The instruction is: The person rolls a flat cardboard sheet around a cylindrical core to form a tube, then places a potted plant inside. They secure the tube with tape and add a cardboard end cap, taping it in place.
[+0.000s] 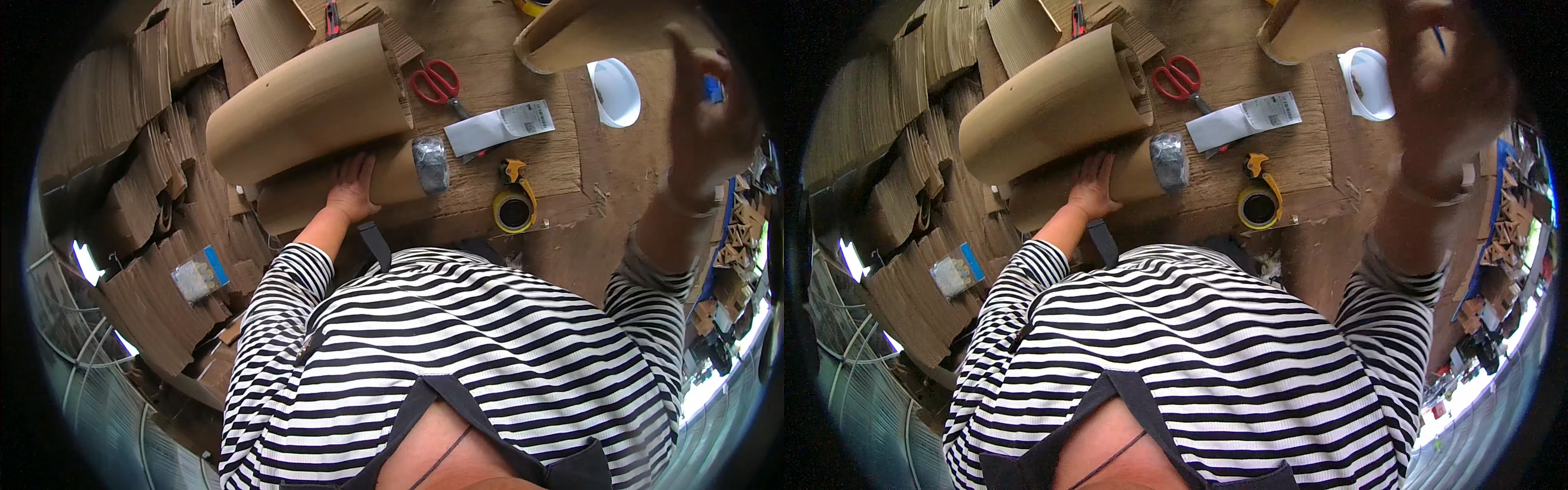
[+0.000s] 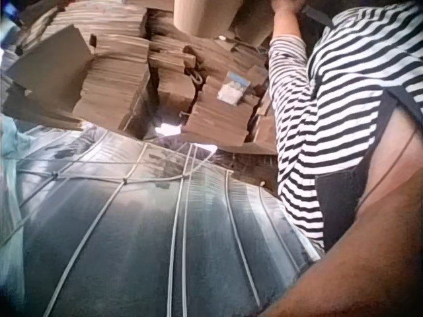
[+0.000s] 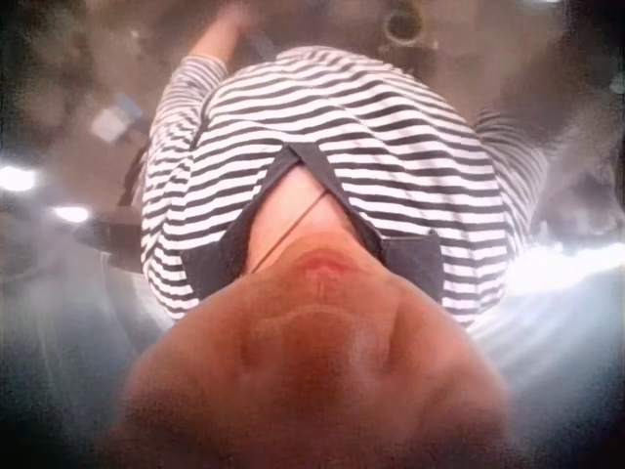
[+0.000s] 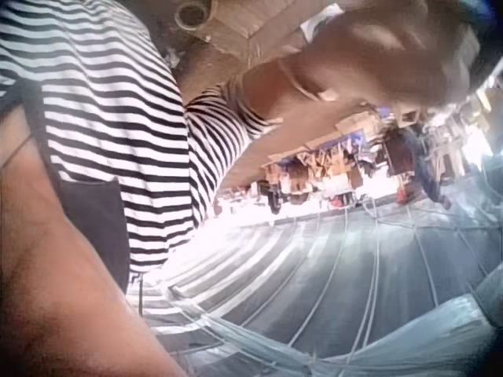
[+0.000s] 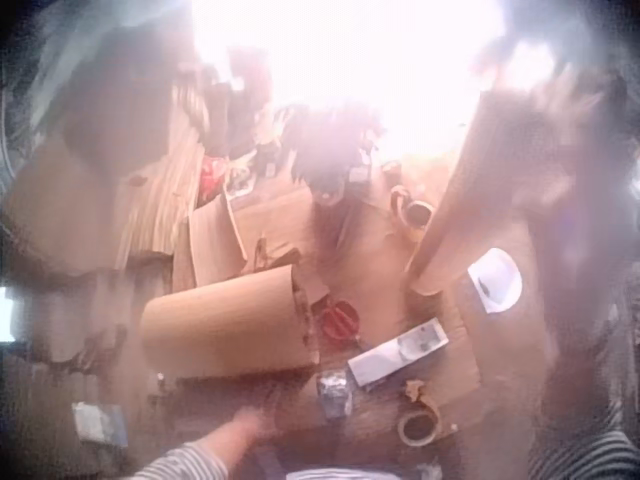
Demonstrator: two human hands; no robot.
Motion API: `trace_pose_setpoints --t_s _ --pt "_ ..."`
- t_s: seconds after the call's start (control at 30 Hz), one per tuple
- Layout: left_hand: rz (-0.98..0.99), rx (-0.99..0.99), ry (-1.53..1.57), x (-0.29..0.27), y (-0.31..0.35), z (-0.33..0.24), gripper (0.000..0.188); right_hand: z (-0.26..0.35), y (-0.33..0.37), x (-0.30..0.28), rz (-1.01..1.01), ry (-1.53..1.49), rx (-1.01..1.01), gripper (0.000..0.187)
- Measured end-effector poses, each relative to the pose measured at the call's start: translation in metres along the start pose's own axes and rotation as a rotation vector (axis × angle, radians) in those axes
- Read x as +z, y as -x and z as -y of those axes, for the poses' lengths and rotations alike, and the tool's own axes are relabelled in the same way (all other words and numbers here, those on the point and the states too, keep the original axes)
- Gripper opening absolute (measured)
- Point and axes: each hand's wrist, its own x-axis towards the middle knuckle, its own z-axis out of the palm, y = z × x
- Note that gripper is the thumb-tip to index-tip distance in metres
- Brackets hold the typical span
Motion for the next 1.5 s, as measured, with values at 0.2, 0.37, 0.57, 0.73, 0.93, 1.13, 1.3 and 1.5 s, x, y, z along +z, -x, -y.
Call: trace_pose_setpoints --t_s 0.2,0.37,0.57,0.73,0.93,1.13,1.3,1.5 --pt "0.008 0.009 -0.037 0.004 -0.006 0.001 0.121 0.169 0.124 0.126 0.916 -0.755 0.039 0.027" --pt "-0.003 0.018 -0.029 0.009 -0.002 0.001 0.120 0.160 0.153 0.234 1.015 -0.489 0.346 0.030" --pt "-0.062 0.050 0.014 0.016 0.001 0.004 0.114 0.193 0.173 0.307 0.780 -0.363 0.121 0.063" --pt "-0.062 0.026 0.005 0.023 0.004 0.003 0.113 0.193 0.172 0.322 0.857 -0.274 0.074 0.063" --pt "-0.037 0.029 -0.002 0.017 0.002 0.000 0.112 0.158 0.121 0.346 0.753 -0.266 0.272 0.036" --pt "0.020 0.034 0.052 0.030 0.005 0.003 0.110 0.198 -0.034 0.385 0.803 -0.849 0.364 0.026" --pt "0.036 0.096 0.047 0.032 0.001 0.003 0.101 0.268 -0.103 0.463 1.211 -0.452 -0.297 0.024" --pt "-0.014 0.126 0.112 0.041 0.000 -0.001 0.080 0.320 -0.092 0.593 1.075 0.015 -1.239 0.027"
